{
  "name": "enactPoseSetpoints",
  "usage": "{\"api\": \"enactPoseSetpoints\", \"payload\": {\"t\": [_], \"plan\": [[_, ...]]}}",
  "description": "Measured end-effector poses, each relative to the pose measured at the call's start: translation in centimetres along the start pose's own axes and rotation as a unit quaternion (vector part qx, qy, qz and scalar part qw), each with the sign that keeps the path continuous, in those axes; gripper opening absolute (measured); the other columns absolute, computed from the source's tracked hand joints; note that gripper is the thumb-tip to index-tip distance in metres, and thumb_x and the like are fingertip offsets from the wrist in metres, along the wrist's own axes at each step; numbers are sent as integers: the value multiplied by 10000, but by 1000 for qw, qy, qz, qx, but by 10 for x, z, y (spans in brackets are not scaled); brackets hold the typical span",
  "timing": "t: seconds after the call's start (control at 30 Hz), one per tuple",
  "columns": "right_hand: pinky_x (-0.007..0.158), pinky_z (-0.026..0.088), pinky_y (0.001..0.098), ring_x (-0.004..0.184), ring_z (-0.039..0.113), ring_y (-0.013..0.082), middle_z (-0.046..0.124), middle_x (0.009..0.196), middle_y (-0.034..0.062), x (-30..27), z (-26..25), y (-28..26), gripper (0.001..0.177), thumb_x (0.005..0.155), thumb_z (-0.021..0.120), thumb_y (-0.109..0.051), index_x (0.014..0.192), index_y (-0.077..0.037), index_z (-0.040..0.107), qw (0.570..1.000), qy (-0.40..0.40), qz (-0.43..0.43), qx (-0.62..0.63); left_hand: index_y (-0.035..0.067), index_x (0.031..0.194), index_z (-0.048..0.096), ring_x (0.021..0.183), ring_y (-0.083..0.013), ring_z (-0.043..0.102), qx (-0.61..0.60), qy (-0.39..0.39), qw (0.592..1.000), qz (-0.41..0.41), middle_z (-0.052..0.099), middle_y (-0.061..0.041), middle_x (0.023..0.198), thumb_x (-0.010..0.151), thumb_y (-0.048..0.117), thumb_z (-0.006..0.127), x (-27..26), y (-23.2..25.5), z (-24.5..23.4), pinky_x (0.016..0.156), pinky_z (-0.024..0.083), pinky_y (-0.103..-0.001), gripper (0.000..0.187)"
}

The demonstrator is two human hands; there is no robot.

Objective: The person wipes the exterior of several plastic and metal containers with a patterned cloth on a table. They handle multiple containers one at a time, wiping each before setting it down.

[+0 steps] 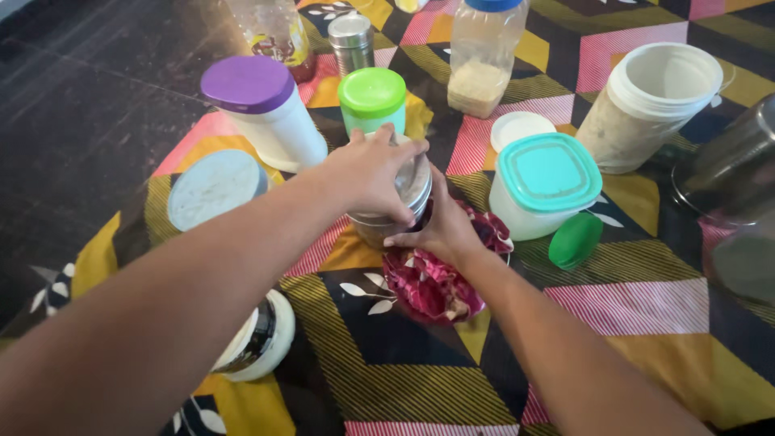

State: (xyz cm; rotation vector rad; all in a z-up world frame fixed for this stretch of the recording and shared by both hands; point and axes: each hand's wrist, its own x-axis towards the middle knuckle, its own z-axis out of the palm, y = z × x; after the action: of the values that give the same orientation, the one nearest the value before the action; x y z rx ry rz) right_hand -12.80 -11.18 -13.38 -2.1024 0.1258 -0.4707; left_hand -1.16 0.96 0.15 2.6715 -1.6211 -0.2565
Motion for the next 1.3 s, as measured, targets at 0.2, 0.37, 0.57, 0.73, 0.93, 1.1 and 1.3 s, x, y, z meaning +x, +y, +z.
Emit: {"api": "enactPoseSetpoints", "payload": {"t": [0.2, 0.37, 0.57, 0.73, 0.93, 1.1, 1.3], "plan": [[1128, 460, 419, 1375, 564, 320, 541, 1491, 204, 1, 1, 7, 1357, 563, 986, -439, 1595, -113, 168, 1000, -13, 5, 10, 336, 1549, 377, 1265, -516, 507, -43, -90, 995, -31, 439, -228, 1458, 469, 502, 902, 17, -10, -12, 1010, 493, -580, 1213], [1112, 440, 445, 1377, 537, 360, 530, 1488, 242, 10, 0, 20, 1338, 574, 1000, -415, 1578, -81, 182, 999, -7, -38, 19, 264, 1577, 336, 1363, -501, 456, 5, -84, 996, 12, 429, -266, 1482, 522, 556, 921, 37, -15, 1, 1095, 409, -602, 1241], [1100, 478, 419, 1343, 587, 335, 570, 1445, 214, 5, 2, 16, 1318, 589, 984, -464, 1572, -71, 199, 1000, -5, -12, -23, 462, 1554, 321, 1503, -539, 203, 98, -159, 981, -51, 195, -78, 1675, 541, 355, 927, 21, 24, -11, 1004, 275, -892, 1185], [1104, 465, 425, 1361, 573, 335, 561, 1469, 213, 1, 2, 10, 1301, 590, 988, -420, 1577, -67, 218, 999, -6, -28, 32, 449, 1537, 317, 1467, -552, 229, 96, -189, 972, -103, 208, -53, 1649, 536, 377, 936, 17, 39, -36, 1030, 265, -884, 1179], [1129, 456, 413, 1373, 563, 298, 555, 1472, 202, 3, 4, 14, 1312, 580, 996, -411, 1578, -62, 220, 998, 3, -47, 28, 287, 1474, 475, 1256, -411, 576, 100, -105, 989, 40, 546, -163, 1411, 546, 518, 905, 15, 15, -23, 1013, 481, -534, 1048], [1153, 417, 419, 1397, 522, 289, 536, 1492, 186, 1, 6, 11, 1314, 574, 1017, -354, 1572, -51, 217, 999, -11, -45, 20, 274, 1411, 511, 1108, -355, 665, 49, -128, 991, 7, 669, -121, 1246, 568, 488, 859, 33, -1, -14, 875, 559, -505, 937], [1190, 404, 395, 1428, 504, 276, 508, 1508, 183, -3, 7, 5, 1293, 597, 994, -367, 1567, -29, 209, 998, -20, -8, 56, 82, 1177, 720, 1070, -340, 713, -132, -20, 987, -88, 746, -175, 1143, 942, 596, 540, 77, -39, 11, 945, 538, -462, 593]]}}
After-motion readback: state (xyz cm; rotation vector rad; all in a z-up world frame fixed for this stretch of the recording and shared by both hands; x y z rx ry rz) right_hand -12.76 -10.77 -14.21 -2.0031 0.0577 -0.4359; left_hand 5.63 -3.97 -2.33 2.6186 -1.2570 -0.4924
